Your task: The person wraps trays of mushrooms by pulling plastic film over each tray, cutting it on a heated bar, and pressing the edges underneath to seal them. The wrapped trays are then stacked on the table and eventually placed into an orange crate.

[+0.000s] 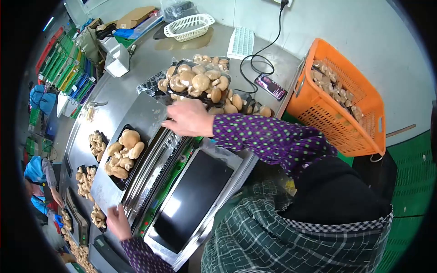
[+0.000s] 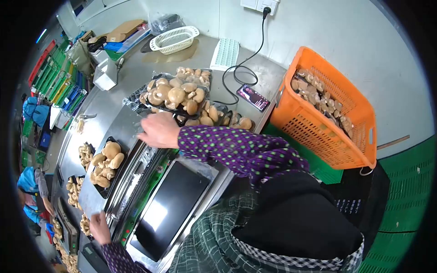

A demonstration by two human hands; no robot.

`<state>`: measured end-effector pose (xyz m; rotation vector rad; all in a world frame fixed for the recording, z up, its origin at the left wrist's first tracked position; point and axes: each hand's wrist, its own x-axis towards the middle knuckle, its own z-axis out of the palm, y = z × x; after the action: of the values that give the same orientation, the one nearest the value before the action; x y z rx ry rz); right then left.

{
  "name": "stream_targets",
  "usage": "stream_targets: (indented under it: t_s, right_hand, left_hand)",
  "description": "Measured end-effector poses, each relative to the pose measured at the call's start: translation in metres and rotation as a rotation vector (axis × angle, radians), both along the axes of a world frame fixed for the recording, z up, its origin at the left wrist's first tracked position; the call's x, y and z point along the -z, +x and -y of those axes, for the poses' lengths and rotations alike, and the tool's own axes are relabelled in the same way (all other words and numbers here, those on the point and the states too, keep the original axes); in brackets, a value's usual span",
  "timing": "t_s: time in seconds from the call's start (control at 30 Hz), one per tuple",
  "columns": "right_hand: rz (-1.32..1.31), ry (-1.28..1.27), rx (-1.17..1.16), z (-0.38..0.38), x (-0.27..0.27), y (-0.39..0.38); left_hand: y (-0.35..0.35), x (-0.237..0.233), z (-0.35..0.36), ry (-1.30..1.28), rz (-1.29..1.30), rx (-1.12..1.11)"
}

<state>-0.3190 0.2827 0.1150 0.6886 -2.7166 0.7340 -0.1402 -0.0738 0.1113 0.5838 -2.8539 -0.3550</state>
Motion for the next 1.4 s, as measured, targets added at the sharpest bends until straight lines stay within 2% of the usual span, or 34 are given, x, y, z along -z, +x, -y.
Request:
stream_targets:
  t_s: [0.07, 0.2, 0.4, 0.47, 0.5, 0.53, 0.57, 0.6, 0.63, 0.67, 0.7, 0.73, 0.77, 0.8, 0.87, 0.93, 1.0, 1.03, 1.07, 1.1, 1.17, 1.2, 1.27, 1.3, 1.33, 1.37, 1.4]
  right_hand:
    - [0.086, 0.210, -0.034, -0.015, -0.005, 0.006]
    - [0.050, 0.204, -0.153, -0.002, 0.000, 0.006]
    - [0.202, 0.225, -0.128, 0.013, 0.010, -0.003]
    - [0.247, 0.222, -0.119, 0.029, 0.027, -0.019]
    - [0.322, 0.131, -0.066, 0.037, 0.035, -0.021]
    - [0.327, 0.135, -0.059, 0.033, 0.031, -0.020]
    - [0.599, 0.004, -0.183, 0.024, 0.027, -0.017]
    - [0.868, -0.133, -0.307, 0.013, 0.017, -0.012]
    - [1.117, -0.373, -0.277, -0.007, 0.000, 0.007]
    - [1.355, -0.624, -0.238, -0.018, -0.019, 0.024]
    - [1.395, -0.856, -0.415, -0.013, -0.029, 0.025]
    - [1.423, -1.090, -0.592, -0.010, -0.041, 0.026]
    - [1.292, -1.298, -0.634, 0.012, -0.063, 0.021]
    - [1.141, -1.501, -0.675, 0.046, -0.080, 0.007]
    - [0.916, -1.947, -0.605, 0.120, -0.083, -0.053]
    - [0.382, -1.444, -0.196, 0.172, -0.026, -0.110]
    - [0.166, -0.798, 0.065, 0.201, 0.057, -0.141]
    - [0.108, -0.670, 0.029, 0.204, 0.093, -0.143]
    - [0.057, -0.544, -0.010, 0.204, 0.109, -0.141]
    - [0.068, -0.546, -0.004, 0.201, 0.109, -0.141]
    - [0.043, -0.384, -0.363, 0.190, 0.098, -0.135]
    - [0.029, -0.389, -0.366, 0.184, 0.090, -0.137]
    - [0.155, -0.176, -0.518, 0.175, 0.080, -0.132]
    - [0.293, -0.155, -0.448, 0.177, 0.071, -0.128]
    - [0.298, -0.162, -0.452, 0.175, 0.065, -0.121]
    - [0.251, -0.185, -0.515, 0.172, 0.060, -0.118]
    - [0.192, -0.204, -0.575, 0.167, 0.046, -0.114]
  left_hand:
    - [0.019, 0.007, -0.006, -0.360, 0.176, -0.061]
    - [0.012, 0.007, -0.030, -0.282, 0.232, -0.063]
    - [-0.005, 0.009, -0.032, -0.048, 0.217, -0.047]
    - [-0.006, 0.023, -0.010, 0.310, 0.174, 0.008]
    - [-0.003, 0.034, -0.003, 0.360, 0.057, -0.007]
    - [0.006, 0.037, 0.004, 0.581, 0.034, -0.065]
    - [0.013, 0.036, 0.013, 0.803, 0.014, -0.127]
    - [0.025, 0.002, -0.015, 1.076, 0.042, -0.215]
    - [0.046, 0.001, -0.016, 1.322, -0.039, -0.164]
    - [0.065, -0.004, -0.005, 1.630, 0.040, -0.117]
    - [0.082, -0.024, -0.002, 2.008, 0.043, -0.119]
    - [0.071, -0.054, -0.030, 1.572, -0.249, -0.080]
    - [0.045, -0.044, -0.004, 1.231, -0.593, 0.540]
    - [0.017, -0.052, 0.011, 1.232, -0.577, 0.530]
    - [-0.057, -0.082, 0.026, 0.219, -0.523, 0.429]
    - [-0.131, -0.043, 0.038, 0.901, -0.557, 0.241]
    - [-0.192, 0.023, 0.088, -0.620, 0.509, 0.019]
    - [-0.188, 0.068, 0.094, -0.023, 0.168, 0.051]
    - [-0.180, 0.075, 0.082, 0.280, -0.050, 0.090]
    - [-0.172, 0.082, 0.069, 0.575, -0.264, 0.159]
    - [-0.157, 0.065, 0.066, 0.576, -0.168, 0.198]
    - [-0.154, 0.060, 0.069, 0.584, -0.103, 0.237]
    - [-0.140, 0.062, 0.091, 0.550, -0.042, 0.282]
    - [-0.132, 0.063, 0.093, 0.960, -0.123, 0.164]
    - [-0.123, 0.063, 0.096, 1.361, -0.202, 0.030]
    - [-0.112, 0.060, 0.084, 1.471, -0.211, 0.019]
    - [-0.105, 0.065, 0.092, 1.474, -0.158, -0.004]
